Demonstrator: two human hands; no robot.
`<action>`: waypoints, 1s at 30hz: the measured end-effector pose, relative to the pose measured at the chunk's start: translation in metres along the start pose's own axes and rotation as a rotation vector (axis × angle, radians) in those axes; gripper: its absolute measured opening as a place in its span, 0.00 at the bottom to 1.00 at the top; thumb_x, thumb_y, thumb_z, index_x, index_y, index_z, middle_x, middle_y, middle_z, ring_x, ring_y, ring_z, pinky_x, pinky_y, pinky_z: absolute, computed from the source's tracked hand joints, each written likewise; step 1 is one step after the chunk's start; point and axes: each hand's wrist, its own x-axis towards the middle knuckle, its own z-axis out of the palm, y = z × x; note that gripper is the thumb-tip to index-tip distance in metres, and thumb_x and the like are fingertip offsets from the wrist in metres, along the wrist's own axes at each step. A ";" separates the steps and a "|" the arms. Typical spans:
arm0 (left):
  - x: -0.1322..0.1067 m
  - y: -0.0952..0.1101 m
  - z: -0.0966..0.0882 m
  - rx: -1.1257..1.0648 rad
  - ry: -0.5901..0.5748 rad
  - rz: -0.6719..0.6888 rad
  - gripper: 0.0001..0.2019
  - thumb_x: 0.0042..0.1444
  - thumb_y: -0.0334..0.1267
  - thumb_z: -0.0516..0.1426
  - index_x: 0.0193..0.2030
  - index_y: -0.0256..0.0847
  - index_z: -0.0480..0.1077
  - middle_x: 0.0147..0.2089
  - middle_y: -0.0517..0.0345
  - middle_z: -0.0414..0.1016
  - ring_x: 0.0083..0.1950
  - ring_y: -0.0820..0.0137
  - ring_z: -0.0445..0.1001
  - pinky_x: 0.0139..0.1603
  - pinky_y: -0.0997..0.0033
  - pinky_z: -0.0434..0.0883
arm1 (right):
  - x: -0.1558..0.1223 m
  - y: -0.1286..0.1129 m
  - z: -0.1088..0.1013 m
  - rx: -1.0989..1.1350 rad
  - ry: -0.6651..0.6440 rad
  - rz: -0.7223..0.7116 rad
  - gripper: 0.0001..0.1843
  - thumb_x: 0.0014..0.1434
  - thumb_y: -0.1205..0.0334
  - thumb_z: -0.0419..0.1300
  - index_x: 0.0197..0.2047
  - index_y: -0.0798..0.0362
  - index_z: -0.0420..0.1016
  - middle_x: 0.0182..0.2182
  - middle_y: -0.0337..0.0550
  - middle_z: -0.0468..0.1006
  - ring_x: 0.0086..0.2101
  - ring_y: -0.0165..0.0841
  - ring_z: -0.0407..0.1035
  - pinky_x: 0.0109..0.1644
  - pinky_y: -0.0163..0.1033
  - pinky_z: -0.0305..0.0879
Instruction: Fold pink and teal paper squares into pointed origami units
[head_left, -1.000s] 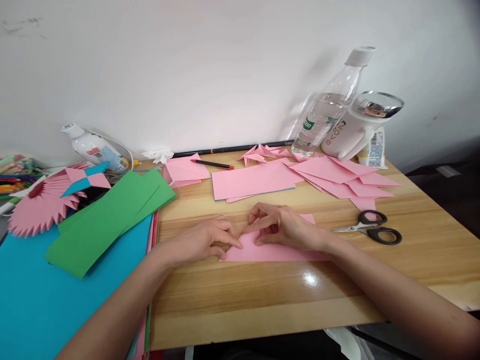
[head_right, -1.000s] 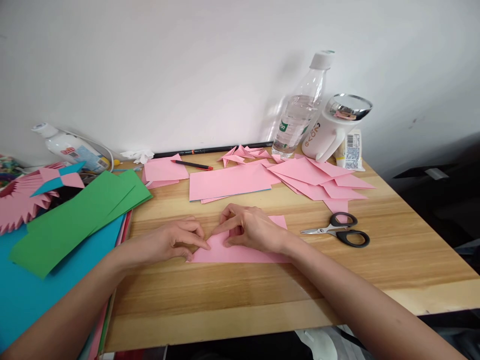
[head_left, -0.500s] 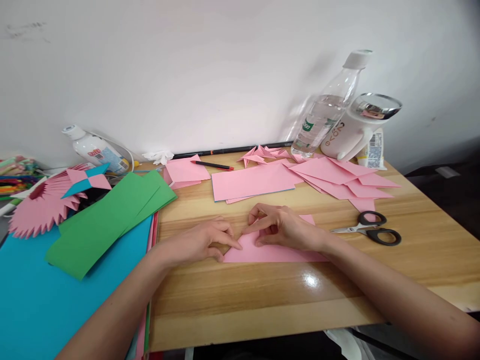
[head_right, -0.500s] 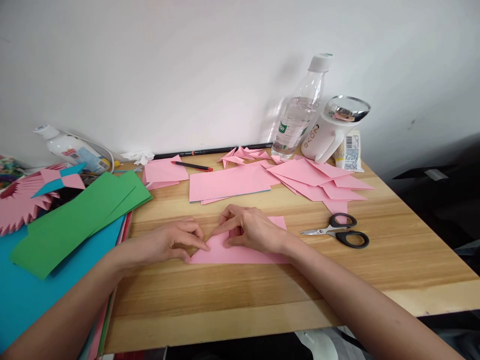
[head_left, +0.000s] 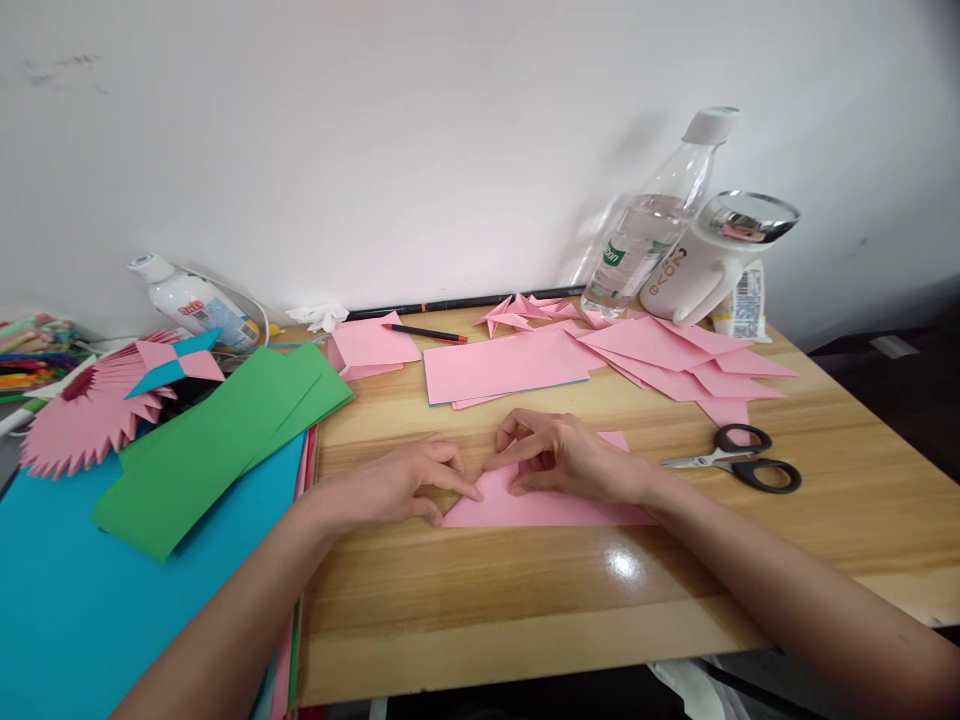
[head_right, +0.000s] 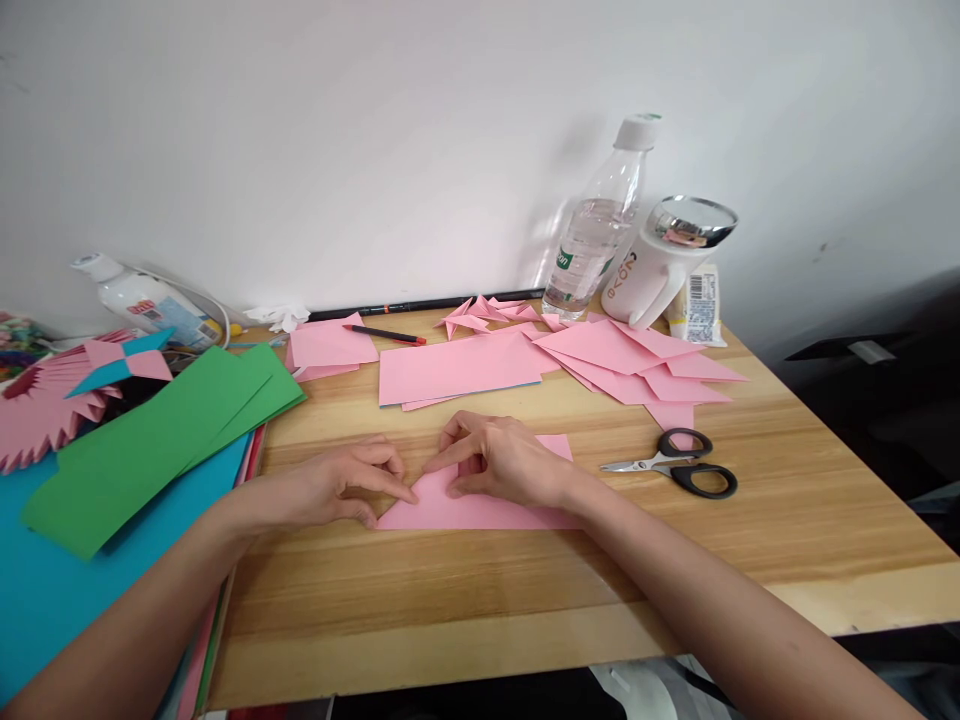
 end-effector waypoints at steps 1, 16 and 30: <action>0.000 0.000 0.000 0.009 0.003 -0.004 0.17 0.54 0.26 0.58 0.49 0.48 0.73 0.41 0.60 0.65 0.43 0.70 0.65 0.46 0.72 0.62 | 0.000 0.000 0.000 -0.001 0.000 0.000 0.20 0.55 0.66 0.65 0.49 0.36 0.77 0.42 0.36 0.70 0.29 0.23 0.65 0.35 0.32 0.63; 0.003 0.005 0.006 0.086 0.078 -0.030 0.15 0.59 0.34 0.56 0.53 0.50 0.71 0.41 0.58 0.68 0.44 0.68 0.66 0.47 0.68 0.64 | 0.001 0.000 0.000 0.014 0.007 0.015 0.21 0.51 0.68 0.67 0.47 0.37 0.78 0.41 0.36 0.71 0.28 0.23 0.64 0.34 0.31 0.63; 0.004 0.007 0.006 0.083 0.062 -0.025 0.20 0.57 0.29 0.57 0.55 0.53 0.70 0.42 0.59 0.66 0.45 0.67 0.64 0.47 0.68 0.63 | 0.001 -0.002 -0.002 0.026 0.015 0.015 0.18 0.51 0.69 0.66 0.45 0.41 0.80 0.41 0.37 0.71 0.27 0.22 0.64 0.33 0.30 0.63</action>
